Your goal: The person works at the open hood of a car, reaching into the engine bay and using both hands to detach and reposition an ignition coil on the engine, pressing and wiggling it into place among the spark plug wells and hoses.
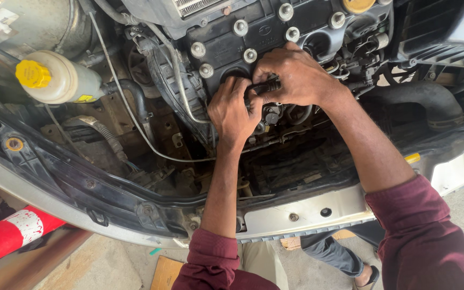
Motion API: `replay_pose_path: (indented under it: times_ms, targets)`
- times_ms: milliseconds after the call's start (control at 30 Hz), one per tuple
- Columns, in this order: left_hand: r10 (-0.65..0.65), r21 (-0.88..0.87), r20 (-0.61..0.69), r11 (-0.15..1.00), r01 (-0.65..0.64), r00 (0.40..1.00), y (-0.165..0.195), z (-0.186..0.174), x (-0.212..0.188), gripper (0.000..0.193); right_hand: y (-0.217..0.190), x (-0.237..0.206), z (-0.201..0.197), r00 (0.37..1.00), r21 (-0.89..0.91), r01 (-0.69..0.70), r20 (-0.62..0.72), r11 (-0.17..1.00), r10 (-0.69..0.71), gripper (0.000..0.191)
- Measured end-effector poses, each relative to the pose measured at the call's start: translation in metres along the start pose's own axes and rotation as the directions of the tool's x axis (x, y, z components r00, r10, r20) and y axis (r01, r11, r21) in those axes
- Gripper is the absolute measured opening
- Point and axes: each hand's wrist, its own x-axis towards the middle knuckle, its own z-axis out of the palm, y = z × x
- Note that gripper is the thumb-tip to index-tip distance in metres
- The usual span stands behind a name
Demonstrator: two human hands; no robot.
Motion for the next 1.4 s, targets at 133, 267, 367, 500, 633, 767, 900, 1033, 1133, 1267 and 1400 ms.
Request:
replay_pose_path:
  times_ms: [133,267,367,500,633,767,900,1033,1133,1267,1400]
  targets:
    - [-0.023,-0.052,0.034,0.998,0.024,0.999,0.001,-0.007,0.004,0.017,-0.001,-0.002,-0.002,1.0,-0.027,0.024,-0.007,0.999,-0.024,0.042]
    - [0.004,-0.081,0.112,0.997,0.006,0.994,0.001,-0.019,0.009,0.022,-0.005,-0.007,-0.002,0.999,-0.245,0.035,-0.024,0.969,-0.042,0.045]
    - [0.014,-0.08,0.182,0.997,0.0,0.983,-0.001,-0.025,0.012,0.026,-0.009,-0.007,-0.002,0.995,-0.331,0.074,-0.044,0.941,-0.093,0.047]
    - [0.027,-0.071,0.223,0.997,-0.011,0.975,0.0,-0.028,0.013,0.029,-0.019,-0.01,-0.002,0.983,-0.419,0.101,-0.099,0.902,-0.156,0.052]
    - [0.027,-0.07,0.242,0.998,-0.01,0.97,-0.001,-0.03,0.013,0.031,-0.033,-0.011,0.004,0.977,-0.499,0.087,-0.124,0.862,-0.171,0.049]
    - [0.023,-0.077,0.258,0.997,-0.003,0.966,-0.001,-0.031,0.014,0.03,-0.032,-0.011,0.007,0.968,-0.473,0.06,-0.188,0.879,-0.167,0.048]
    - [-0.009,-0.052,0.268,0.998,0.024,0.963,0.001,-0.031,0.014,0.031,-0.03,-0.01,0.013,0.975,-0.442,0.073,-0.155,0.894,-0.157,0.042]
    - [-0.014,-0.013,0.254,1.0,0.018,0.967,0.005,-0.031,0.013,0.031,-0.035,-0.014,0.019,0.957,-0.391,0.074,-0.231,0.918,-0.176,0.038]
    - [0.011,-0.034,0.2,0.999,-0.005,0.98,0.008,-0.029,0.01,0.031,-0.035,-0.017,0.02,0.941,-0.314,0.072,-0.294,0.947,-0.169,0.04]
    - [-0.013,-0.006,0.141,1.0,0.013,0.99,0.012,-0.021,0.004,0.025,-0.034,-0.019,0.024,0.929,-0.258,0.062,-0.337,0.964,-0.15,0.041]
    - [0.004,0.046,0.077,0.999,-0.008,0.997,0.012,-0.013,0.0,0.023,-0.03,-0.02,0.028,0.927,-0.212,0.069,-0.348,0.975,-0.142,0.04]
